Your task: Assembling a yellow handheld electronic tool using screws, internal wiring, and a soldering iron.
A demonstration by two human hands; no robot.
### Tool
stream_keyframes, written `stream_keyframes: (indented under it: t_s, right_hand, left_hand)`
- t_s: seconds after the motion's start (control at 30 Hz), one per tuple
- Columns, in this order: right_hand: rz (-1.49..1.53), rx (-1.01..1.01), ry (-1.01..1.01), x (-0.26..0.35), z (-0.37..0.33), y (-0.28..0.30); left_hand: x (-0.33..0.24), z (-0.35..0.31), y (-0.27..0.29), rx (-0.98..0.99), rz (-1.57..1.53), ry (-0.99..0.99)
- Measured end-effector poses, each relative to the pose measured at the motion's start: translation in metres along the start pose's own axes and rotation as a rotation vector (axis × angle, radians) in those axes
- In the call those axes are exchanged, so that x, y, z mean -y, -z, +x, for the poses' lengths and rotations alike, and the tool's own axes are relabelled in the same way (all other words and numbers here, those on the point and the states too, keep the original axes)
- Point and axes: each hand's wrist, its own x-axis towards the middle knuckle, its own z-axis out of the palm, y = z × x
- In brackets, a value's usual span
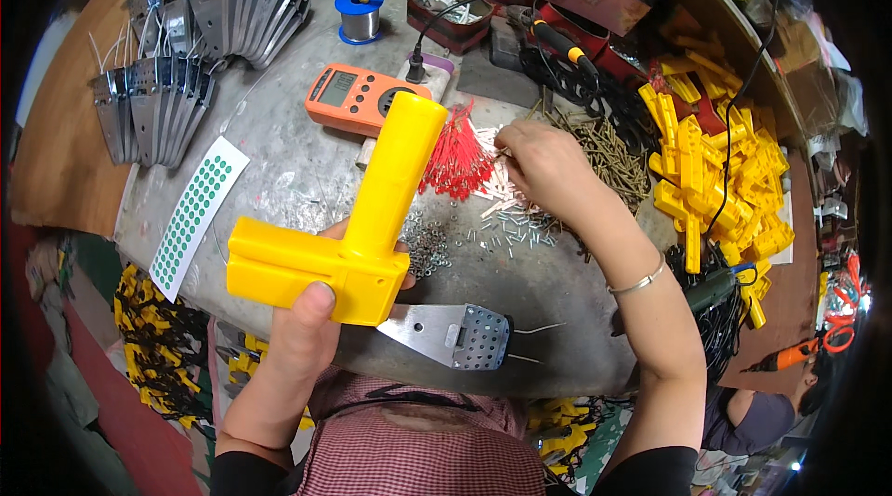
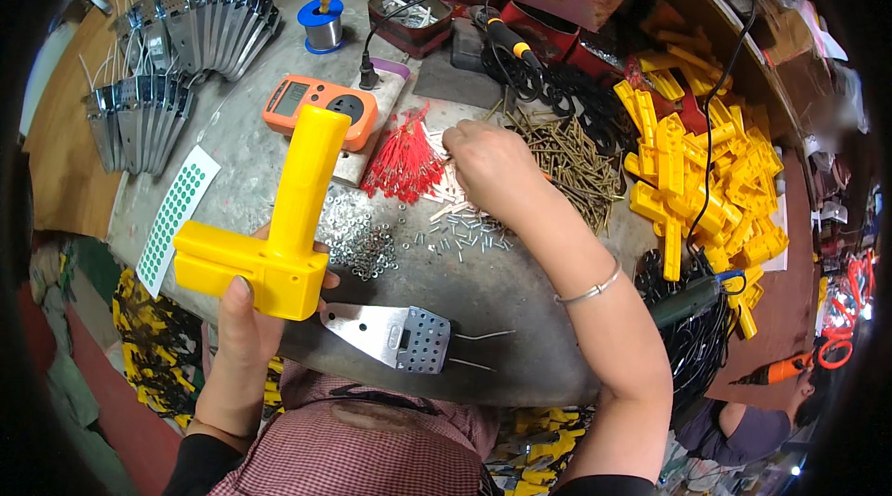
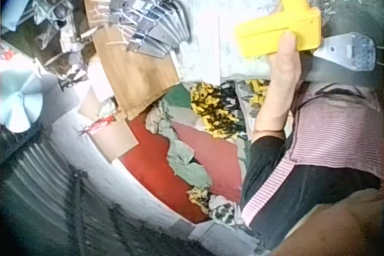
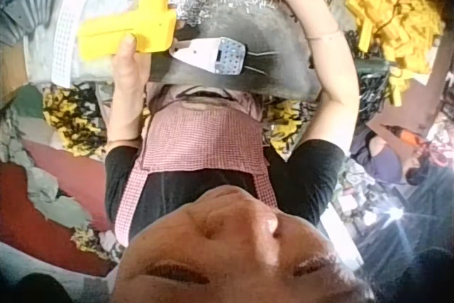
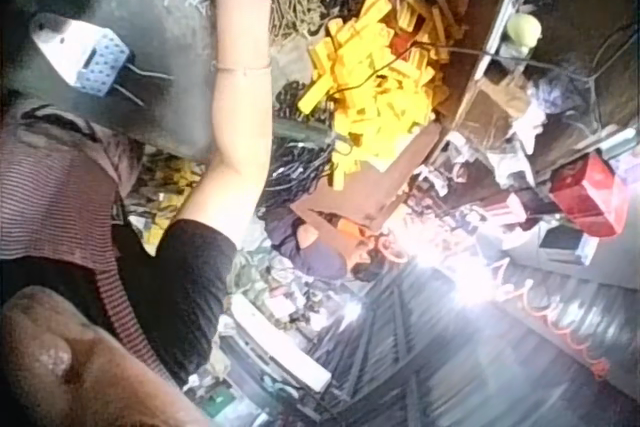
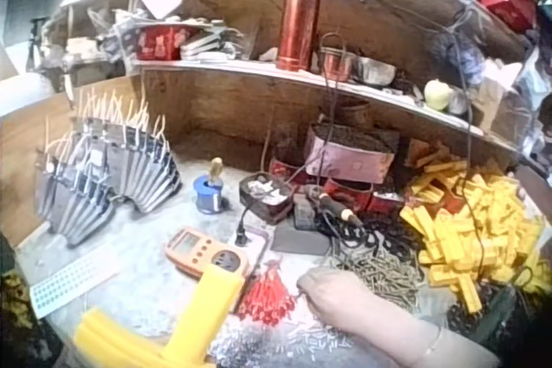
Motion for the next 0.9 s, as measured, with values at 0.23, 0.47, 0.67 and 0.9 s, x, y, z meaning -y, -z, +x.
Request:
stream_keyframes:
  t_s: [0.23,0.47,0.67,0.9]
  right_hand:
    - [-0.050,0.093,0.133,-0.001,-0.005,0.014]
    - [1.286,-0.096,-0.526,0.090,-0.047,0.085]
    - [1.418,-0.143,-0.581,0.107,-0.063,0.100]
    - [1.192,-0.051,-0.657,0.105,-0.075,0.113]
  left_hand:
    - [0.007,0.001,-0.002,-0.038,0.003,0.023]
    - [0.006,0.007,-0.027,0.018,0.028,0.108]
    - [0.016,0.011,-0.040,0.155,-0.253,0.140]
    - [0.022,0.002,-0.043,0.181,0.161,-0.132]
